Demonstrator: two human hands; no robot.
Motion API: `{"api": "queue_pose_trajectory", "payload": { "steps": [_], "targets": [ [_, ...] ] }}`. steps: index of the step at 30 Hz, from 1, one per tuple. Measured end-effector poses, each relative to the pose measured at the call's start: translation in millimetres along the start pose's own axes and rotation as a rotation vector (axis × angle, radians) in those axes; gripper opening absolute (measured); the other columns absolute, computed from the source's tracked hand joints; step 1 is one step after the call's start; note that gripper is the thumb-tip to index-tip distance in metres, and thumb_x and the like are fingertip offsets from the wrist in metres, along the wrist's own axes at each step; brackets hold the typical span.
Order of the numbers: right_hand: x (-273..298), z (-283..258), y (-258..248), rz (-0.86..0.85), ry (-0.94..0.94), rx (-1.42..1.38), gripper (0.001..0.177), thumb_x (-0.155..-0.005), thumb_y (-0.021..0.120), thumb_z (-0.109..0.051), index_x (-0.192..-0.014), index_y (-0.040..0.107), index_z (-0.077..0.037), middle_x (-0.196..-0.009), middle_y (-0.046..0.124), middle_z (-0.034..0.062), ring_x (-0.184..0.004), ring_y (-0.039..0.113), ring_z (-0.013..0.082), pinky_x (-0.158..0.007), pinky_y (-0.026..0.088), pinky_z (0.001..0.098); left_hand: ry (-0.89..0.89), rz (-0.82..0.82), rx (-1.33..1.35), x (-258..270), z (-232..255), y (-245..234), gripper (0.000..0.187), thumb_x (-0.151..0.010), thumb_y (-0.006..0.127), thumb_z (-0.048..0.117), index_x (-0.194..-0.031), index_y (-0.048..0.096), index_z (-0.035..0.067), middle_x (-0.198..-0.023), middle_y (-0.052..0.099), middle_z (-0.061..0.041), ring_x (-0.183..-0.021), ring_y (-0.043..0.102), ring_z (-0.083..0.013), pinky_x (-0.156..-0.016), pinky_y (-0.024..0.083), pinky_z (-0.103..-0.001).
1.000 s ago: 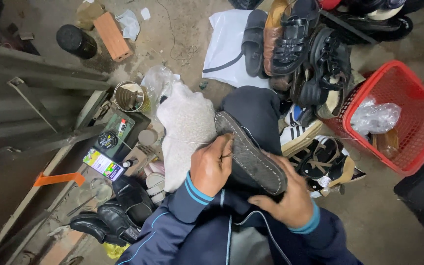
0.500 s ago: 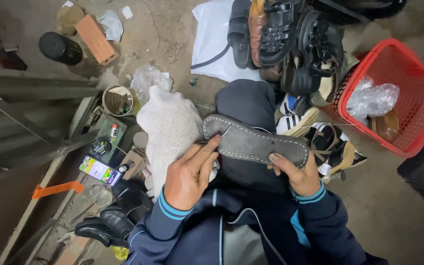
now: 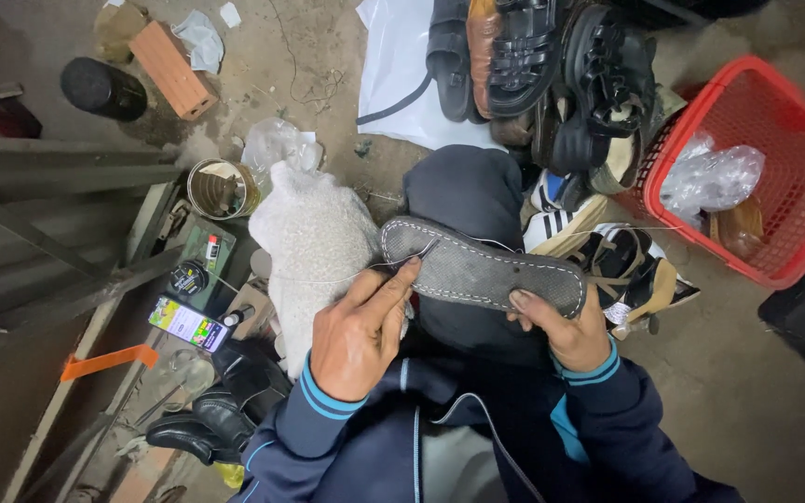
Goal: Hand-sewing a shoe sole using a sewing awl and thread to repair the footwear.
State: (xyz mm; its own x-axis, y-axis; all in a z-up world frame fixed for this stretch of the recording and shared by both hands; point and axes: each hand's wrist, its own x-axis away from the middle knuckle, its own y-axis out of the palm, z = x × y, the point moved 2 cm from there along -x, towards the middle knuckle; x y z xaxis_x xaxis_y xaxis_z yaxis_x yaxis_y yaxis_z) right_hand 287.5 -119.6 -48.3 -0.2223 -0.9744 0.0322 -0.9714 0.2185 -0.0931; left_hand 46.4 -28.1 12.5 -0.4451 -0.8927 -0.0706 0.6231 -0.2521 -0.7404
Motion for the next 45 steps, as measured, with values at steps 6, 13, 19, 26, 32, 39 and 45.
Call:
{"api": "queue_pose_trajectory", "payload": {
  "steps": [6, 13, 19, 26, 32, 39, 45],
  "targets": [
    [-2.4, -26.5, 5.7, 0.003, 0.065, 0.149, 0.010, -0.085, 0.076, -0.002, -0.084, 0.079, 0.008, -0.079, 0.079, 0.0202, -0.077, 0.072, 0.0188, -0.063, 0.060, 0.0439, 0.011, -0.088, 0.013, -1.7, -10.2, -6.7, 0.033, -0.098, 0.059, 0.017, -0.124, 0.076, 0.028, -0.080, 0.067, -0.004, -0.066, 0.068, -0.0351, -0.057, 0.056, -0.044],
    [-10.0, -68.6, 38.6, -0.100, -0.030, 0.254, 0.046, -0.086, 0.074, -0.014, -0.127, 0.067, 0.007, -0.120, 0.075, 0.0237, -0.114, 0.072, 0.0349, -0.089, 0.058, 0.0452, 0.071, -0.178, 0.095, -20.6, -35.1, -31.8, 0.034, -0.089, 0.064, 0.014, -0.117, 0.079, 0.028, -0.074, 0.067, -0.006, -0.067, 0.070, -0.0369, -0.056, 0.057, -0.044],
    [-11.3, -85.0, 60.2, -0.278, -0.209, 0.407, 0.062, -0.075, 0.076, 0.000, -0.131, 0.053, 0.009, -0.126, 0.070, 0.0271, -0.105, 0.077, 0.0378, -0.083, 0.064, 0.0415, 0.167, -0.363, 0.049, -31.3, -46.5, -35.9, 0.044, -0.083, 0.064, 0.006, -0.123, 0.076, 0.018, -0.074, 0.057, -0.002, -0.050, 0.049, -0.0248, -0.049, 0.043, -0.036],
    [-12.7, -89.1, 69.3, -0.342, -0.248, 0.504, 0.071, -0.077, 0.078, -0.012, -0.135, 0.048, 0.015, -0.131, 0.066, 0.0312, -0.110, 0.073, 0.0399, -0.090, 0.060, 0.0428, 0.192, -0.303, 0.134, -35.6, -49.0, -29.2, 0.037, -0.084, 0.064, 0.003, -0.118, 0.076, 0.009, -0.074, 0.056, -0.003, -0.051, 0.050, -0.0213, -0.051, 0.043, -0.033],
    [-30.2, -88.8, 22.9, -0.364, 0.067, 0.238, 0.049, -0.072, 0.075, -0.024, -0.111, 0.055, -0.004, -0.122, 0.067, 0.0141, -0.106, 0.068, 0.0262, -0.090, 0.056, 0.0348, 0.145, -0.275, 0.071, -26.7, -44.8, -41.9, 0.025, -0.092, 0.066, 0.006, -0.115, 0.074, 0.007, -0.083, 0.061, -0.001, -0.053, 0.052, -0.0187, -0.053, 0.044, -0.032],
    [-49.5, -49.2, -9.1, 0.192, -0.289, 1.026, 0.018, -0.099, 0.078, -0.019, -0.111, 0.074, -0.006, -0.126, 0.070, 0.0132, -0.114, 0.064, 0.0354, -0.098, 0.052, 0.0462, 0.202, -0.170, -0.101, -22.7, -31.9, -35.7, 0.020, -0.100, 0.054, 0.013, -0.108, 0.072, 0.013, -0.075, 0.062, -0.006, -0.073, 0.068, -0.0321, -0.063, 0.056, -0.042],
    [-52.8, -59.0, 78.5, -0.081, -0.505, 0.863, 0.018, -0.097, 0.069, -0.016, -0.113, 0.073, -0.010, -0.138, 0.064, 0.0101, -0.135, 0.056, 0.0376, -0.095, 0.049, 0.0446, 0.132, -0.080, -0.134, -13.6, -38.5, -14.4, 0.015, -0.102, 0.060, 0.024, -0.102, 0.074, 0.018, -0.076, 0.064, -0.002, -0.077, 0.067, -0.0283, -0.066, 0.057, -0.040]
  ]
}}
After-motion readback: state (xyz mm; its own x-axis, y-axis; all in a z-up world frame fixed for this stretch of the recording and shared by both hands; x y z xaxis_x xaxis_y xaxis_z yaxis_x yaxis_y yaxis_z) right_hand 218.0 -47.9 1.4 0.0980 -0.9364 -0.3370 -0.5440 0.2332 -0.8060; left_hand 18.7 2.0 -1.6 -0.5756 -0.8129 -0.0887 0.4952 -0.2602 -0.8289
